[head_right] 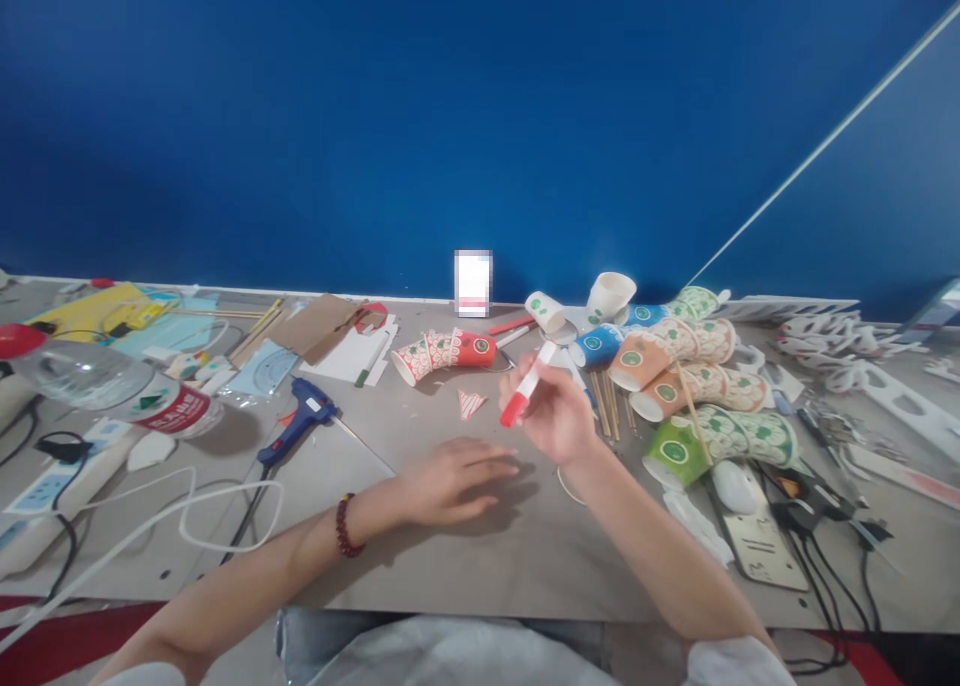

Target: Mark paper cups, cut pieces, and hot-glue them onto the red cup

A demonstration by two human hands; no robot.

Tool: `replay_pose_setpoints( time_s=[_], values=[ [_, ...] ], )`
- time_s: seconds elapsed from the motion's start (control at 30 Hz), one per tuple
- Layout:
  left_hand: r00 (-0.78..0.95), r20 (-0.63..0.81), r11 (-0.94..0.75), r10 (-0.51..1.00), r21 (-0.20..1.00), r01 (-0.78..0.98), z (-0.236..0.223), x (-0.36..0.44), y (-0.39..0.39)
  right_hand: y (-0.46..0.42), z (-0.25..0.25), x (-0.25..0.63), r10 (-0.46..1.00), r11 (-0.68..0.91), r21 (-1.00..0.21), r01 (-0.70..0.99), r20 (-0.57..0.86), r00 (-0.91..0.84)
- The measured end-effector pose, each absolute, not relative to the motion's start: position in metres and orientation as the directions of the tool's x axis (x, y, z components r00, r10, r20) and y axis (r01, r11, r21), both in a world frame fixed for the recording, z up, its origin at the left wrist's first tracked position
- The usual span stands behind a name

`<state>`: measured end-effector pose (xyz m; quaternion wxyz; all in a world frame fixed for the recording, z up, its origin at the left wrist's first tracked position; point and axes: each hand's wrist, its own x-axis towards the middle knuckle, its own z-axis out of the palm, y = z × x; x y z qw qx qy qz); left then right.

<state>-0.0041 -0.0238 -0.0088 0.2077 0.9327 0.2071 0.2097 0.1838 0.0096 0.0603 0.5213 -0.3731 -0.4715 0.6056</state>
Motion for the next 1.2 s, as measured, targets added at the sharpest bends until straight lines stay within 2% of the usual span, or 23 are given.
replay_pose_setpoints(
  time_s=[0.1,0.17,0.2,0.27,0.3,0.37,0.43,0.5,0.67,0.9,1.03,1.2],
  values=[
    [0.845,0.310,-0.874,0.436,0.370,0.315,-0.015,-0.003,-0.024,0.008,0.068,0.193,0.989,0.085,-0.968,-0.236,0.112,-0.101],
    [0.819,0.325,-0.874,0.473,0.291,0.389,-0.022,-0.003,-0.021,0.004,0.061,0.201,0.984,0.139,-0.980,-0.141,0.152,-0.088],
    [0.806,0.320,-0.864,0.498,0.264,0.429,-0.026,-0.003,-0.020,0.000,0.054,0.205,0.983,0.161,-0.986,-0.052,0.165,-0.083],
    [0.769,0.315,-0.830,0.557,0.240,0.503,-0.033,-0.003,-0.018,-0.012,0.036,0.215,0.968,0.249,-0.939,0.236,0.236,-0.083],
    [0.743,0.313,-0.806,0.591,0.239,0.541,-0.036,-0.002,-0.017,-0.019,0.025,0.221,0.946,0.324,-0.855,0.405,0.300,-0.124],
    [0.683,0.312,-0.751,0.660,0.241,0.615,-0.039,-0.002,-0.016,-0.036,0.005,0.231,0.881,0.460,-0.584,0.669,0.394,-0.261],
    [0.626,0.309,-0.695,0.716,0.238,0.678,-0.040,-0.003,-0.014,-0.053,-0.011,0.240,0.865,0.467,-0.416,0.780,0.397,-0.307],
    [0.588,0.302,-0.655,0.751,0.224,0.722,-0.040,-0.003,-0.012,-0.069,-0.023,0.247,0.865,0.465,-0.353,0.812,0.377,-0.331],
    [0.574,0.273,-0.626,0.772,0.165,0.762,-0.037,-0.006,-0.007,-0.088,-0.034,0.263,0.883,0.431,-0.358,0.828,0.356,-0.305],
    [0.621,0.226,-0.652,0.751,0.105,0.751,-0.038,-0.006,-0.006,-0.071,-0.043,0.294,0.897,0.346,-0.272,0.898,0.378,-0.231],
    [0.604,0.250,-0.645,0.756,0.132,0.753,-0.039,-0.007,-0.004,-0.059,-0.041,0.297,0.906,0.322,-0.240,0.916,0.359,-0.225],
    [0.563,0.311,-0.627,0.766,0.166,0.761,-0.039,-0.011,0.001,-0.054,-0.032,0.276,0.869,0.409,-0.207,0.889,0.387,-0.310]
  ],
)
